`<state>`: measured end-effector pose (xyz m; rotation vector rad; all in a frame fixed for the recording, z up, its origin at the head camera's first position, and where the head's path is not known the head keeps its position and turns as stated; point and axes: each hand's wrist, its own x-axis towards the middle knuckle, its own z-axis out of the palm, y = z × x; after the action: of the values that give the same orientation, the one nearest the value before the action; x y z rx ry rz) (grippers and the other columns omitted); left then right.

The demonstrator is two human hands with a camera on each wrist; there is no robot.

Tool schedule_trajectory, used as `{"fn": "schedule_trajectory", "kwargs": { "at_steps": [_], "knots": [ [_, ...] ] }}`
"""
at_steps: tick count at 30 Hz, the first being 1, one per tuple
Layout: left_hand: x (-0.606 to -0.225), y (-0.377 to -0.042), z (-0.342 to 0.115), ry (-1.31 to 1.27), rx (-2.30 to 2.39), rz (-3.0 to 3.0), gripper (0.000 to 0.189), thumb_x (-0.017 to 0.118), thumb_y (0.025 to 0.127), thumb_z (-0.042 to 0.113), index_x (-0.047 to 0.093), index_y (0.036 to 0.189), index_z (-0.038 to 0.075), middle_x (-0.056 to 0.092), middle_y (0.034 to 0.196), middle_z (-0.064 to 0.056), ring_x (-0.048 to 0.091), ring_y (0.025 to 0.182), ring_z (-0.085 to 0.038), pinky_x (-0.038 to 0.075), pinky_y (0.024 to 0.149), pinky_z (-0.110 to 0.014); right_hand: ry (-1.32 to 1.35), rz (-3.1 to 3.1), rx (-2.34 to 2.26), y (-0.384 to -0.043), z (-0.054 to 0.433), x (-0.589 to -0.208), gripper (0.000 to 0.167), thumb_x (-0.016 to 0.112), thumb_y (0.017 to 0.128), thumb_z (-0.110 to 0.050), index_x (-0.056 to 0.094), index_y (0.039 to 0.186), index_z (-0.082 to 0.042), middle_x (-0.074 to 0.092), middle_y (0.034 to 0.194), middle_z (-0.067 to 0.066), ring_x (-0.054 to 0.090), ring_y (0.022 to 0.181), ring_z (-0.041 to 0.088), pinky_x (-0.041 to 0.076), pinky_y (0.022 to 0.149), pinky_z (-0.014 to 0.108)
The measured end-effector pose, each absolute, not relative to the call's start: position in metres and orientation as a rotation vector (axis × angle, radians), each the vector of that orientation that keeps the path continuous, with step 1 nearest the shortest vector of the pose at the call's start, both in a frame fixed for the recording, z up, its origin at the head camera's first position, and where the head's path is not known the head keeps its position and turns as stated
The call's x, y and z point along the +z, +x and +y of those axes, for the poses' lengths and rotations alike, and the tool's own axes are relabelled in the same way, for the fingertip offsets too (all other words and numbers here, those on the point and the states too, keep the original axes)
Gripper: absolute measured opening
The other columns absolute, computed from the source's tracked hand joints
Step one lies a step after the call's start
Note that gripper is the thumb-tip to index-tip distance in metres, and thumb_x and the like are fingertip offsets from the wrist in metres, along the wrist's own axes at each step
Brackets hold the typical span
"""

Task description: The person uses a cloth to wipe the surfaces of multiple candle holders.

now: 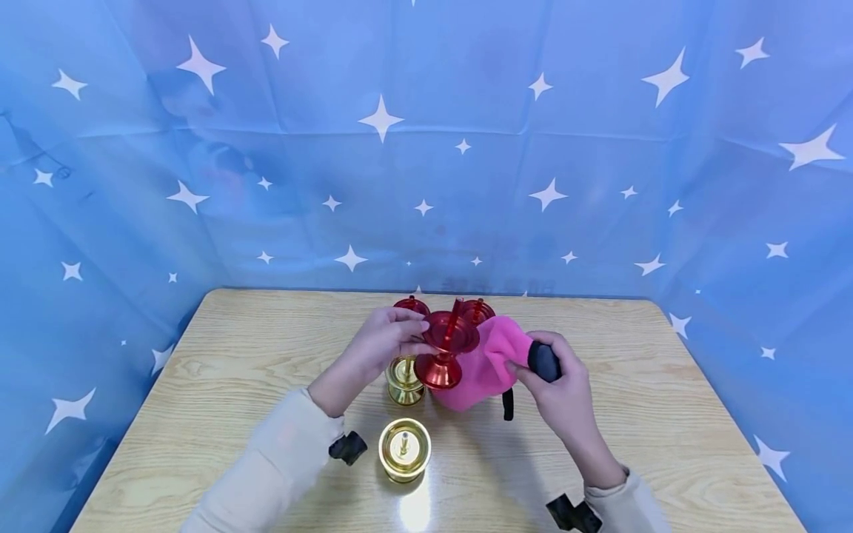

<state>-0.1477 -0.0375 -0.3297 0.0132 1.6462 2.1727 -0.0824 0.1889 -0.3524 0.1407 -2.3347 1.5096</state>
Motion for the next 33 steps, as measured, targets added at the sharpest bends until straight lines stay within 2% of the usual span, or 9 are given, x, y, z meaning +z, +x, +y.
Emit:
{"fn": "schedule_trajectory", "kwargs": {
  "at_steps": [8, 13, 19, 23, 27, 33],
  "knots": [
    [-0.321, -0.147, -0.031, 0.052, 2.219, 1.606, 0.016, 0.049, 0.091, -0.005, 0.051, 0.1, -0.018, 0.059, 0.09, -0.016, 0.064, 0.073, -0.019, 0.054, 0.077, -0.033, 0.381, -2.225, 1.588, -0.078, 0.177, -0.364, 0.039, 0.073, 0.068, 0.011, 0.059, 0.101, -0.004, 0.059, 0.102, 0.007, 0.053, 0.089, 0.014, 0.051, 0.064, 0.023],
    [-0.323, -0.142, -0.028, 0.176, 2.064, 1.795, 0.024, 0.049, 0.094, 0.004, 0.054, 0.102, -0.017, 0.063, 0.085, -0.015, 0.062, 0.071, -0.016, 0.054, 0.076, -0.031, 0.363, -2.201, 1.645, -0.079, 0.171, -0.364, 0.039, 0.073, 0.069, 0.011, 0.058, 0.101, -0.004, 0.058, 0.102, 0.007, 0.054, 0.086, 0.015, 0.052, 0.062, 0.023],
    [-0.329, -0.14, -0.032, 0.343, 1.822, 2.09, 0.029, 0.059, 0.09, 0.022, 0.061, 0.105, -0.003, 0.062, 0.1, -0.011, 0.06, 0.096, -0.024, 0.048, 0.088, -0.037, 0.219, -2.273, 1.701, -0.079, 0.175, -0.361, 0.036, 0.073, 0.073, 0.003, 0.058, 0.105, -0.007, 0.056, 0.102, 0.005, 0.054, 0.081, 0.02, 0.053, 0.057, 0.028],
    [-0.334, -0.141, -0.032, 0.444, 1.84, 2.063, 0.028, 0.07, 0.081, 0.011, 0.061, 0.105, -0.001, 0.064, 0.1, -0.011, 0.061, 0.095, -0.022, 0.051, 0.083, -0.033, 0.173, -2.291, 1.732, -0.079, 0.175, -0.358, 0.036, 0.073, 0.075, 0.001, 0.058, 0.107, -0.008, 0.054, 0.101, 0.006, 0.052, 0.08, 0.021, 0.053, 0.057, 0.03],
    [-0.34, -0.141, -0.027, 0.434, 1.888, 2.08, 0.033, 0.074, 0.074, 0.002, 0.06, 0.103, -0.003, 0.064, 0.099, -0.014, 0.064, 0.09, -0.022, 0.054, 0.075, -0.03, 0.183, -2.285, 1.767, -0.08, 0.173, -0.356, 0.036, 0.072, 0.074, 0.004, 0.057, 0.106, -0.006, 0.053, 0.103, 0.005, 0.051, 0.084, 0.023, 0.054, 0.058, 0.03],
    [-0.34, -0.141, -0.024, 0.378, 1.845, 2.139, 0.031, 0.074, 0.076, 0.007, 0.061, 0.102, -0.003, 0.064, 0.096, -0.012, 0.063, 0.084, -0.019, 0.054, 0.071, -0.028, 0.245, -2.264, 1.78, -0.082, 0.174, -0.358, 0.038, 0.071, 0.072, 0.009, 0.057, 0.105, -0.003, 0.054, 0.106, 0.001, 0.052, 0.087, 0.022, 0.054, 0.062, 0.028]
  ]
}}
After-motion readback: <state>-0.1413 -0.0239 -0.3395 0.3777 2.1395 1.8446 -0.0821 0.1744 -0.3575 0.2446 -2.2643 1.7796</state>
